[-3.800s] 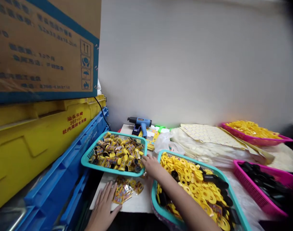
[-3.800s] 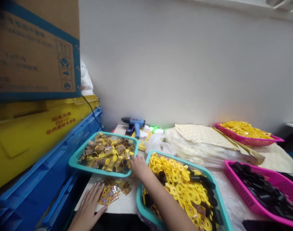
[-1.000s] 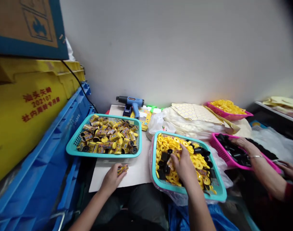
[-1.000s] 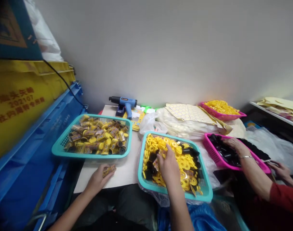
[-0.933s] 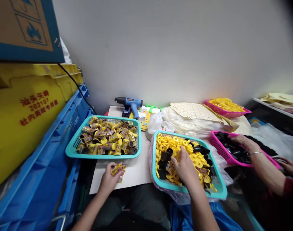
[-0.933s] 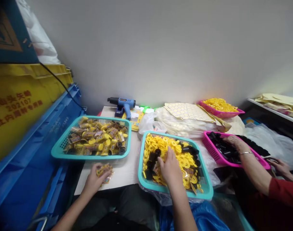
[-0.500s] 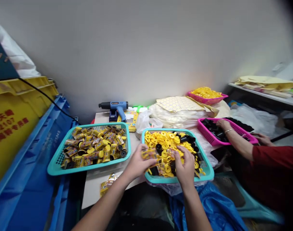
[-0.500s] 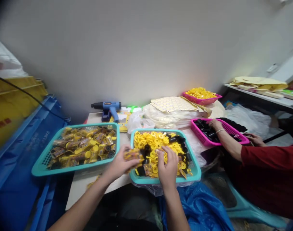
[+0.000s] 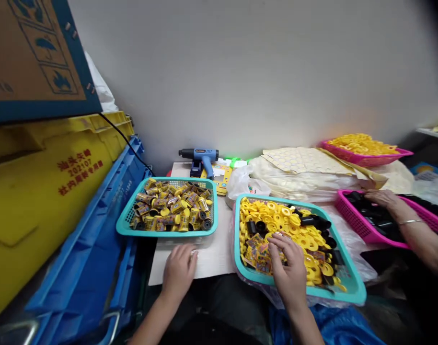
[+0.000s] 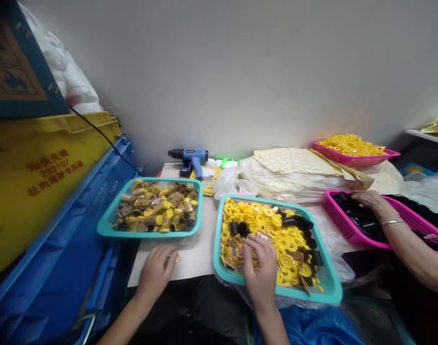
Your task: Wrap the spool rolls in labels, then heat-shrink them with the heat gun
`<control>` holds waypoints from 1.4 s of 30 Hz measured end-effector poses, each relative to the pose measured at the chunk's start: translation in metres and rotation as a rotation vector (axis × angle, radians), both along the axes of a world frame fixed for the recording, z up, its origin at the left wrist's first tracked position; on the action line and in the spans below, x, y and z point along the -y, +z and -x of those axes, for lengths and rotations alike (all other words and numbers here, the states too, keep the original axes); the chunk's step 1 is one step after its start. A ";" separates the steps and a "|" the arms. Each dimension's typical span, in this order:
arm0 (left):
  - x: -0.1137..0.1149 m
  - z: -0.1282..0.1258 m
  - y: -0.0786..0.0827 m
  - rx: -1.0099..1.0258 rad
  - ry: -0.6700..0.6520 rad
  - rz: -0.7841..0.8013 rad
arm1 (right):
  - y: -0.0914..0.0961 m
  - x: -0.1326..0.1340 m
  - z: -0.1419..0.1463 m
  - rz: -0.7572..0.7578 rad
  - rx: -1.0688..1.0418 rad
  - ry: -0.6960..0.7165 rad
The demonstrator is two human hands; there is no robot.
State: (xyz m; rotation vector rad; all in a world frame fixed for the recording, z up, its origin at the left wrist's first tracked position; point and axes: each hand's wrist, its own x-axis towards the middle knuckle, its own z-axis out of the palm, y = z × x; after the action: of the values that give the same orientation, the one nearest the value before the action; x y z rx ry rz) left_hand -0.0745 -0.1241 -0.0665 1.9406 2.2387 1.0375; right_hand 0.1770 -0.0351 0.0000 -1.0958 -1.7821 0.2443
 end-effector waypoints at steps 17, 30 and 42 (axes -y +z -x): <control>0.088 0.036 -0.045 0.533 0.338 0.121 | -0.158 -0.002 0.142 0.088 0.209 0.737; 0.037 -0.031 0.027 1.252 -0.167 0.288 | -0.033 0.049 0.058 0.371 -0.161 0.493; -0.014 0.096 0.001 -0.088 0.068 -0.032 | -0.023 -0.023 -0.061 -0.092 0.361 -0.093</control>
State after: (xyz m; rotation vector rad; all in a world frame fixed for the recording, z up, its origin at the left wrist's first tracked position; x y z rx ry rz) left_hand -0.1703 -0.1099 -0.0656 1.9733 2.3646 1.0202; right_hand 0.2381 -0.0123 -0.0230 -1.2090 -2.0293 -0.0987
